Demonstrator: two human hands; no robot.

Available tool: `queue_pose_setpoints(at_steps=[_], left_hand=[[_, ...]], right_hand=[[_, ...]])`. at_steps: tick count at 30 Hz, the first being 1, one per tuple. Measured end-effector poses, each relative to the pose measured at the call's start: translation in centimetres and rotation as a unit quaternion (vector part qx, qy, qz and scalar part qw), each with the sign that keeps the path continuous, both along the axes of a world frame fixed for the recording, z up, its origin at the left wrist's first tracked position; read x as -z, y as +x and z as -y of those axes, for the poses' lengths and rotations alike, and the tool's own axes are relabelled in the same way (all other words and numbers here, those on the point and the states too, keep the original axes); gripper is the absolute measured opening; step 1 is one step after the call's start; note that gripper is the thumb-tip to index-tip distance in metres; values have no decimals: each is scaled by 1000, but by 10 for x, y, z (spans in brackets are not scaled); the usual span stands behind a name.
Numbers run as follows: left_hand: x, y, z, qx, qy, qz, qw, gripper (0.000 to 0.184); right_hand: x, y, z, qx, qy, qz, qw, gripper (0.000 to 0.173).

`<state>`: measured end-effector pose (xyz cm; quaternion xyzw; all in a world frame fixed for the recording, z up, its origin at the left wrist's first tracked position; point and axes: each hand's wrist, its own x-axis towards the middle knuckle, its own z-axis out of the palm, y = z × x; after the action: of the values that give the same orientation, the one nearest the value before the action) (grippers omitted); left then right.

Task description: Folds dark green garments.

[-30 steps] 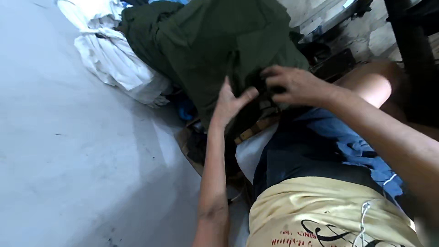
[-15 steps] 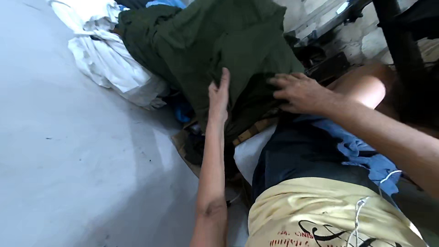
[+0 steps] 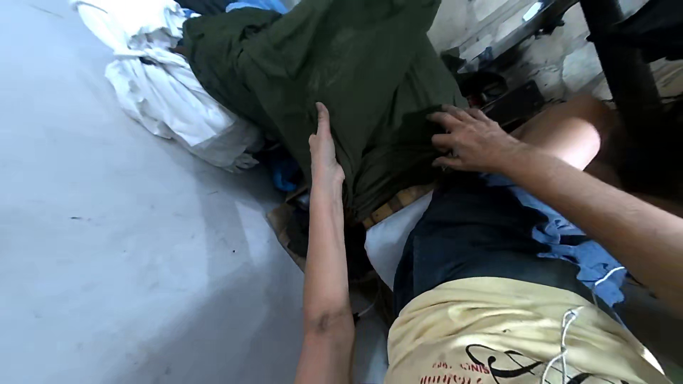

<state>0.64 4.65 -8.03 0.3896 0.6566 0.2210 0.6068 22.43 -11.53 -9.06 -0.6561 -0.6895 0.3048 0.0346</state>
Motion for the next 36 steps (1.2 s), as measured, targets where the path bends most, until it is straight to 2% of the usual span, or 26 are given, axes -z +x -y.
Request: queue_pose_setpoints(at_steps=[3, 5, 6, 7, 9, 11, 13, 14, 15, 17, 18, 19, 20, 21, 23, 24, 25, 27, 30, 31, 33, 34, 36], left_hand=[[-2, 10, 32, 160, 120, -15, 980, 54], [12, 19, 50, 234, 228, -52, 943, 41], [18, 22, 54, 233, 252, -71, 937, 37], [20, 24, 53, 204, 236, -77, 947, 37], [14, 25, 43, 110, 131, -43, 984, 47], [7, 15, 29, 31, 46, -20, 998, 61], [3, 5, 20, 2, 22, -9, 1000, 68], [0, 2, 23, 24, 32, -17, 999, 69], [-3, 0, 31, 84, 58, -24, 994, 67], [-3, 4, 52, 254, 178, -42, 950, 60], [-1, 10, 60, 333, 229, -81, 911, 69], [0, 17, 66, 391, 237, -135, 879, 76], [4, 27, 66, 400, 232, -175, 869, 71], [7, 34, 62, 370, 222, -190, 882, 58], [16, 36, 48, 236, 173, -123, 948, 39], [18, 33, 41, 154, 125, -60, 978, 38], [16, 28, 33, 79, 64, -21, 995, 46], [11, 16, 12, -10, -33, 15, 999, 61], [15, 11, 6, -32, -40, 36, 998, 57], [13, 10, 13, 5, -16, 19, 1000, 61], [5, 7, 33, 161, 74, 2, 984, 66], [4, 6, 45, 259, 134, -10, 956, 66], [7, 8, 65, 407, 218, -88, 883, 86]], right_hand=[[-34, 13, -21, 38, -52, -123, 990, 15], [-40, 12, -36, 36, 19, -141, 989, 15], [-36, 7, -39, 14, 63, -127, 990, 15], [-32, 1, -38, -16, 80, -102, 991, 18], [-17, -11, -21, -63, 69, -38, 995, 30], [-5, -16, -1, -53, 1, 6, 999, 40], [-9, -9, -1, -5, -33, -22, 999, 29], [-18, -4, -8, 23, -40, -66, 997, 23], [-31, 1, -18, 49, -48, -118, 991, 19], [-50, 6, -43, 76, -4, -183, 980, 17], [-52, 4, -53, 78, 27, -168, 982, 16], [-52, -3, -62, 85, 35, -128, 987, 15], [-48, -12, -66, 95, 50, -76, 991, 17], [-43, -21, -64, 97, 81, -25, 992, 21], [-28, -36, -47, 45, 199, 39, 978, 22], [-19, -41, -31, -11, 244, 32, 969, 23], [-8, -43, -14, -77, 258, 14, 963, 21], [14, -32, 10, -144, 178, 3, 973, 19], [3, -15, 13, -105, 48, 17, 993, 16], [-14, -16, 6, -78, 8, -2, 997, 15], [-66, -16, -22, 20, -79, -68, 994, 13], [-78, -11, -35, 60, -77, -99, 990, 13], [-62, -5, -52, 75, 9, -116, 990, 15]])
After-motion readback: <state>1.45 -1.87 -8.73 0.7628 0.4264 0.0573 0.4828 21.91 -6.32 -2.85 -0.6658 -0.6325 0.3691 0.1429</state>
